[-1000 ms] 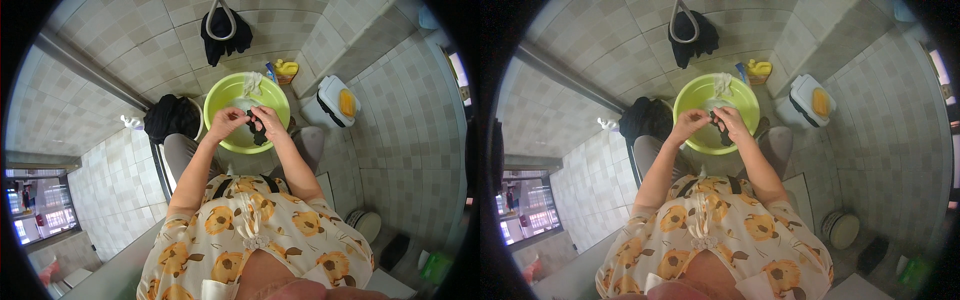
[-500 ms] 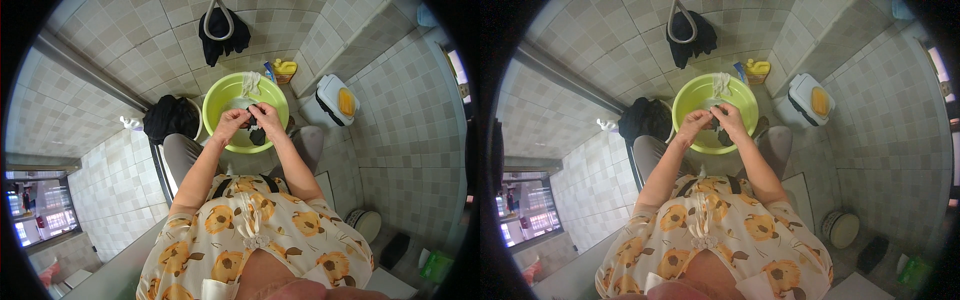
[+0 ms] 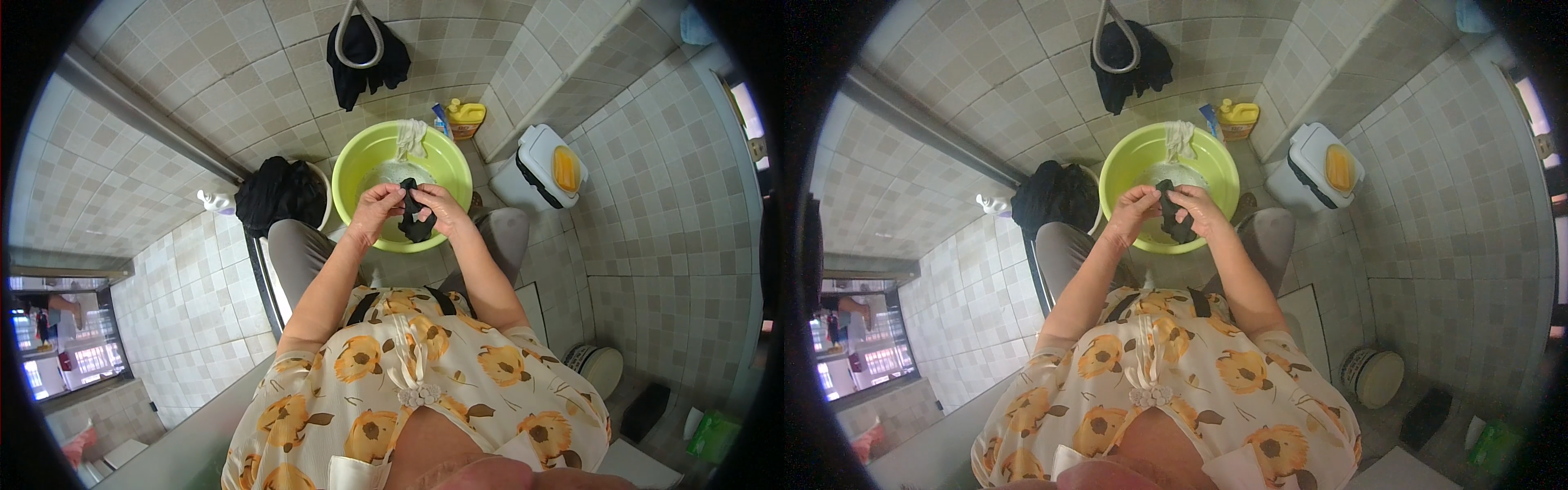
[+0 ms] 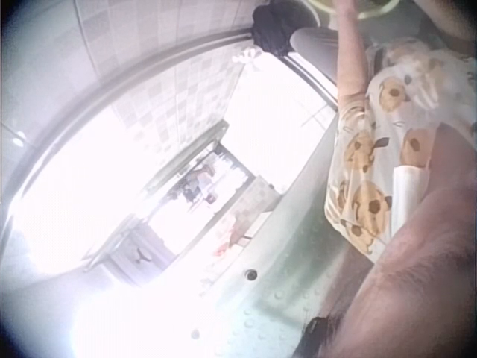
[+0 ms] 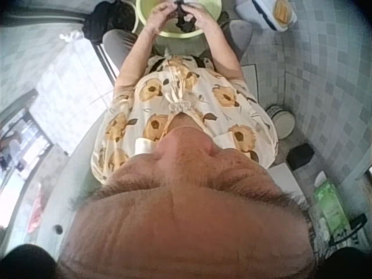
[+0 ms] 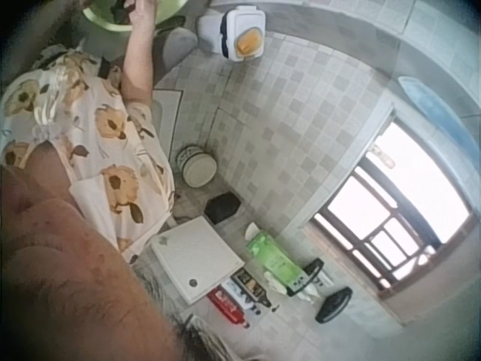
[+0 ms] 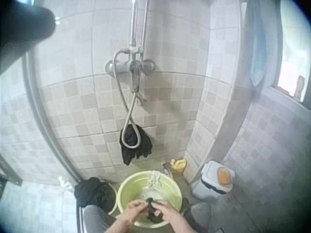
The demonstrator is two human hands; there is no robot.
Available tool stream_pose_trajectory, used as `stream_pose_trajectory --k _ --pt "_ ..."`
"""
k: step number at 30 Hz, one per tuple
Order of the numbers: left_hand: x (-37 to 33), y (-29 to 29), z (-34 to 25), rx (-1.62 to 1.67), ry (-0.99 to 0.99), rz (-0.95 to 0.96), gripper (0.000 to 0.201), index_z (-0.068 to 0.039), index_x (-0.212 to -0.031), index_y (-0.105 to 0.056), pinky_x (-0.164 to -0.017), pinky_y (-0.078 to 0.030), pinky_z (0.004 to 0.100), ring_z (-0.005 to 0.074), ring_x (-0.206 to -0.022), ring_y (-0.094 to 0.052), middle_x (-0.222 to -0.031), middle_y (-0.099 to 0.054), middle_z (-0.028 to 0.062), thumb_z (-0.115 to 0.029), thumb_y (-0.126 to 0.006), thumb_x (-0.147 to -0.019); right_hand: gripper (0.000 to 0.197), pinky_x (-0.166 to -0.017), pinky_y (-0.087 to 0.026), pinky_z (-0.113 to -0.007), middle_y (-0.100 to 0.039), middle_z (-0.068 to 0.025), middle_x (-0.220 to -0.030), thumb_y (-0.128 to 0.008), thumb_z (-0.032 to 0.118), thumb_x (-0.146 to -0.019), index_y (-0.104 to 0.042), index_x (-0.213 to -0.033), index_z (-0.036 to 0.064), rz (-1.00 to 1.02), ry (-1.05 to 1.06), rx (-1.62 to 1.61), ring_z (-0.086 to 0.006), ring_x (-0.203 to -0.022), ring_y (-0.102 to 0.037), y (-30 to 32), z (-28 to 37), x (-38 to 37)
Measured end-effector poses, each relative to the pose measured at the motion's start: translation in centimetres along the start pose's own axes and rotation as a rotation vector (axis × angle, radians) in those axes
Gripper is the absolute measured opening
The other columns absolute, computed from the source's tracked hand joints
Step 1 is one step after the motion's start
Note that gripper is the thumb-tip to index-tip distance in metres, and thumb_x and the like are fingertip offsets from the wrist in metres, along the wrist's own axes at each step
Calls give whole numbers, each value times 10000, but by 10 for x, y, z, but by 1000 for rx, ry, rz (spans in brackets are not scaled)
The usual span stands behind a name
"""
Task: The person washes a black sock and a white cloth in a green basin of soapy water by hand, rubbing and squeezing the items.
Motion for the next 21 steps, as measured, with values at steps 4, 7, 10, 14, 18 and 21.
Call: stream_pose_trajectory --k 4,7,10,14,18,21 --pt "0 6 3 331 -6 23 65 -106 -865 -598 -671 -498 288 141 -698 -598 -788 -624 2 -171 -604 -865 138 -487 -407 -237 -586 -29 -739 -635 129 -823 -600 -892 15 -48 96 217 -83 -550 -512 7 0 -8" --pt "-5 3 8 632 87 213 69 -92 -893 -580 -641 -496 299 159 -687 -598 -805 -626 15 -155 -577 -863 178 -554 -454 -283 -605 -77 -747 -671 104 -745 -604 -880 9 -249 122 826 -131 -611 -564 26 -7 -26" --pt "1 -13 5 495 165 111 71 -110 -832 -534 -537 -454 256 105 -656 -563 -759 -581 7 -53 -577 -830 186 -520 -416 -265 -589 -78 -766 -591 9 -713 -595 -898 8 -345 384 1068 -135 -625 -543 20 2 -26" --pt "-9 38 21 -249 47 -94 260 -86 -901 -524 -603 -483 305 183 -716 -602 -827 -599 74 33 -647 -705 233 -508 -406 -263 -568 -63 -745 -503 -19 -720 -583 -936 14 -247 269 594 -124 -598 -521 -4 5 -18" --pt "-14 56 11 -980 -228 -396 328 -34 -947 -535 -706 -488 380 328 -816 -624 -844 -629 190 -23 -662 -644 380 -554 -418 -255 -528 -34 -719 -480 15 -734 -521 -1110 54 275 19 363 -108 -618 -504 -60 -16 8" --pt "-10 62 14 -984 -261 -445 387 -46 -1034 -577 -721 -487 391 345 -855 -628 -897 -650 197 -45 -644 -653 396 -658 -461 -316 -587 -75 -785 -538 80 -742 -527 -1137 69 166 273 793 -179 -735 -570 -54 -8 5"
Point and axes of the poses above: each hand's wrist, its own x-axis away from the middle knuckle, its own y-axis out of the back of the hand, z = x × y, the point moved 7 cm from there along -x, towards the middle knuckle
